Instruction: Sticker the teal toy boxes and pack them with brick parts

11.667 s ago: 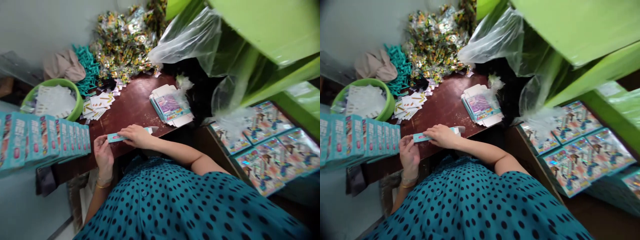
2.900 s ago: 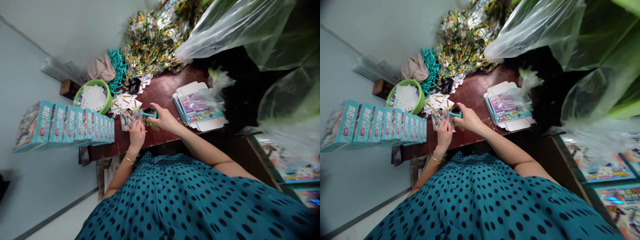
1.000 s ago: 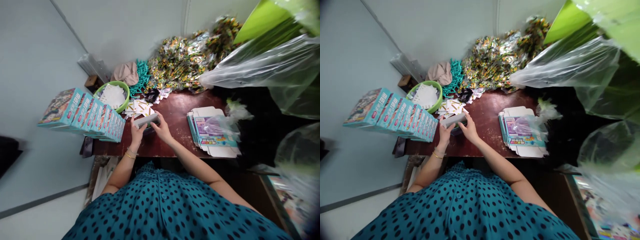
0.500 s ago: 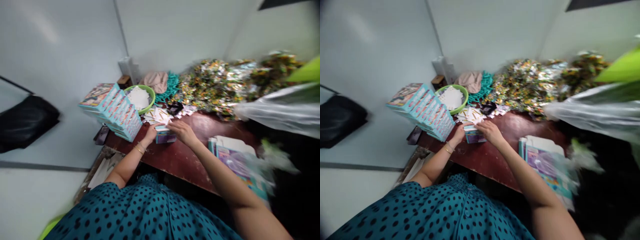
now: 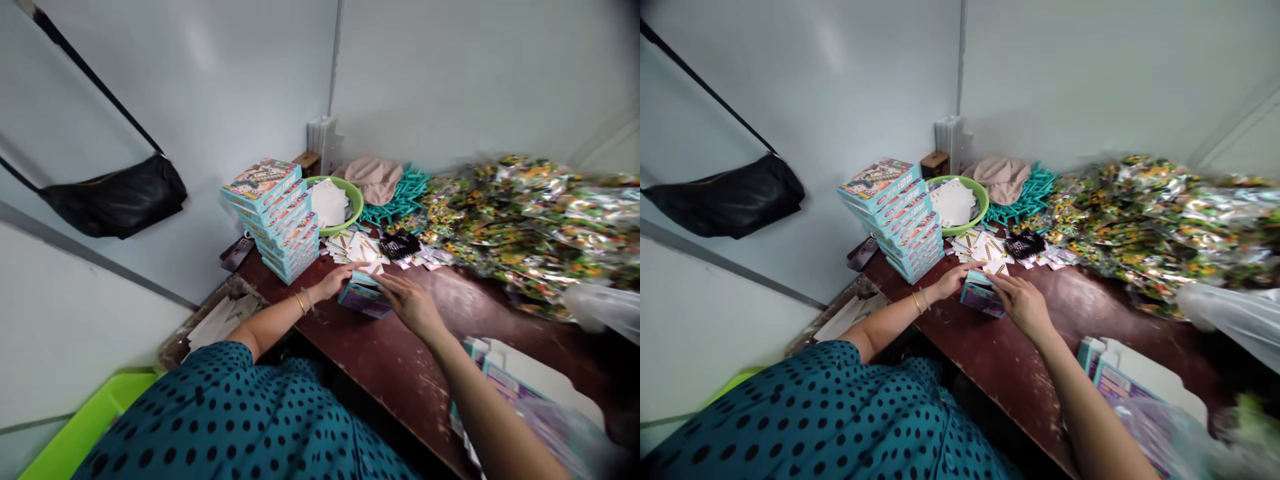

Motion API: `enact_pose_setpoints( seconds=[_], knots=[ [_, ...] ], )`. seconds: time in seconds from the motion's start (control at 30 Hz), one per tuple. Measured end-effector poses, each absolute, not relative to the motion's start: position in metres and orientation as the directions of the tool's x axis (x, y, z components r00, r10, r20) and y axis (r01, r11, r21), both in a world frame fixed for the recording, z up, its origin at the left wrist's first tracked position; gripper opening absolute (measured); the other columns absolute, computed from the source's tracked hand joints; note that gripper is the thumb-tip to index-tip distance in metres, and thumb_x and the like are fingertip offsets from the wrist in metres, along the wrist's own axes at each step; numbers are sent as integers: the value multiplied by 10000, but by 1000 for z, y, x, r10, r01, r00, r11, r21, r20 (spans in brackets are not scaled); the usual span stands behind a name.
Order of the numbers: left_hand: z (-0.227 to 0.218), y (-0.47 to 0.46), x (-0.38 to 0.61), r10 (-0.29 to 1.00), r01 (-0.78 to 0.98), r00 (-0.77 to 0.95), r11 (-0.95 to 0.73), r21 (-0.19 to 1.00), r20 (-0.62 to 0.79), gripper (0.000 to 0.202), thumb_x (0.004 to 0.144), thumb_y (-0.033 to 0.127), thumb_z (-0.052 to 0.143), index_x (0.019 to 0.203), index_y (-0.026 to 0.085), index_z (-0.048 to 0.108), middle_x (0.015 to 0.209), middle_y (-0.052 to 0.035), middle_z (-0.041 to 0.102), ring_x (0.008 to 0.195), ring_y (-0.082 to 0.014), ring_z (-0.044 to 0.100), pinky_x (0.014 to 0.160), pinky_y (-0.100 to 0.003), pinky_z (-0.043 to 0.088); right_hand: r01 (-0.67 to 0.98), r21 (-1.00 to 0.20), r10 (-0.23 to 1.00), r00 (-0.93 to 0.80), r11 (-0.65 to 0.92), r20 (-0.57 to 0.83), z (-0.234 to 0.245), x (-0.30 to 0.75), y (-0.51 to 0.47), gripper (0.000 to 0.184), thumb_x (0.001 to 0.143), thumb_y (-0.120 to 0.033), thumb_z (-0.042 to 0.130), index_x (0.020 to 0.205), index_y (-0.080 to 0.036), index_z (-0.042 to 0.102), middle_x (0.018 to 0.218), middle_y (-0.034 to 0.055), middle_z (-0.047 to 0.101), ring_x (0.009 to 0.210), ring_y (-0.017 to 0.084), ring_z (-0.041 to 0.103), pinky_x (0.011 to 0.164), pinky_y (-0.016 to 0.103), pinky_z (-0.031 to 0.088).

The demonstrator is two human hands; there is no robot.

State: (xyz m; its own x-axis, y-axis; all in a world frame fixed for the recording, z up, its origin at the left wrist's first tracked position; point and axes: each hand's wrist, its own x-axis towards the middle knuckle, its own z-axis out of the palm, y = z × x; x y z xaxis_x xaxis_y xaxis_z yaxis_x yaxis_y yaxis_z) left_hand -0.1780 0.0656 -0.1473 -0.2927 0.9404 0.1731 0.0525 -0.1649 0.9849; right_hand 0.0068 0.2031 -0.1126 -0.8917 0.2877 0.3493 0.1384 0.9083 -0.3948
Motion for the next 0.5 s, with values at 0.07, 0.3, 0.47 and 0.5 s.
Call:
enact_pose_setpoints(
  seconds=[0.07, 0.3, 0.47, 0.5],
  knots=[
    [-148, 53, -168, 877, 240, -368, -231, 943, 309, 450, 961, 285, 417, 1321, 168, 662, 1369, -138, 664, 1289, -273, 593, 1149, -451, 412, 147, -275, 236, -916, 950, 325, -114, 14, 199, 477, 1040, -436, 383, 1426, -283, 619, 1383, 120, 668, 1204, 338, 659, 991, 531, 538],
    [-162, 46, -179, 818, 739, -179, -255, 624, 547, 312, 998, 310, 515, 1265, 213, 643, 1406, -126, 628, 1357, -228, 567, 1188, -461, 425, 127, -117, 159, -928, 985, 336, -121, 11, 200, 496, 1040, -321, 448, 1534, -281, 477, 1544, 131, 521, 1382, 333, 486, 1083, 527, 434],
    [-149, 46, -163, 777, 674, -518, 115, 730, 356, 494, 811, 427, 767, 1180, 162, 573, 1229, -139, 686, 1083, -252, 674, 938, -401, 585, 165, -283, 272, -878, 945, 394, -118, -2, 188, 399, 1040, -334, 487, 1397, -219, 625, 1395, 122, 641, 1221, 258, 574, 1061, 431, 460],
    [-143, 40, -153, 810, 665, -489, 106, 739, 324, 442, 824, 437, 743, 1128, 166, 570, 1121, -121, 704, 1017, -267, 677, 912, -445, 584, 245, -292, 352, -842, 924, 409, -117, 1, 181, 383, 1029, -343, 518, 1368, -221, 649, 1430, 110, 618, 1285, 258, 542, 1112, 441, 422]
  ],
)
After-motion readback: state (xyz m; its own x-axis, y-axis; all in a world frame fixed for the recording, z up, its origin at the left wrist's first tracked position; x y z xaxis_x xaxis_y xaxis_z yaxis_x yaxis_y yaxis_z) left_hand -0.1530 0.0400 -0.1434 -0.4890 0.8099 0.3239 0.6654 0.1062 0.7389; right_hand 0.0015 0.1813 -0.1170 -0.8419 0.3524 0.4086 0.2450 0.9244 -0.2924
